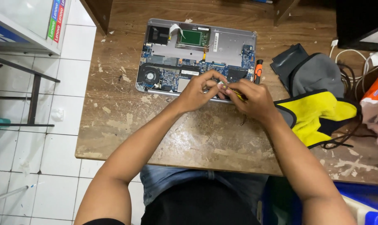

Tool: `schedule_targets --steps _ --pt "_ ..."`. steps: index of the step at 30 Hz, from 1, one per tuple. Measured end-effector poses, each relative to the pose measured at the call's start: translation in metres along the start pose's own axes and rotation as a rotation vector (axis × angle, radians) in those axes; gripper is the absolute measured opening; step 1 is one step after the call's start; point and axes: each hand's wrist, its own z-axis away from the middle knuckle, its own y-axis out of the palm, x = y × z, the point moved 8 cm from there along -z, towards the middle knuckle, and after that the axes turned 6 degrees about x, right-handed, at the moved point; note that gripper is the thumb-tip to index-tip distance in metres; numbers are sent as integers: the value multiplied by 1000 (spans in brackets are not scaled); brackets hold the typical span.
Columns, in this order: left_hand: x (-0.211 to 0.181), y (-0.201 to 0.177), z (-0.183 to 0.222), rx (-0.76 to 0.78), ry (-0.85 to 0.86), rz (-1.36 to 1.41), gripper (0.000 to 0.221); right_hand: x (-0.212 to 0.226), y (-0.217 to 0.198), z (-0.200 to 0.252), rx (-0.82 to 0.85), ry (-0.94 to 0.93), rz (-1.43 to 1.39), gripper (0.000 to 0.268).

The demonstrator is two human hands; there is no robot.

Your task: Repairing a laptop by unscrewing internal components and manipulating connectors on the motherboard.

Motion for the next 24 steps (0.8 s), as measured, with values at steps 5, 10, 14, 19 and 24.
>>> schedule_targets --steps 5,10,14,19,24 --pt "-7 3 -3 60 -11 3 26 -3 -8 0 -31 21 55 3" --pt "-14 8 0 83 -26 -34 29 -3 -11 2 -41 32 43 3" --pt "-17 9 -1 85 -45 -104 18 -3 -13 -1 -41 15 17 3" --pt "-20 7 -2 86 -43 -114 17 -3 -15 0 -60 53 75 5" --pt "-12 8 2 77 -61 -99 19 -1 -11 5 -55 16 46 5"
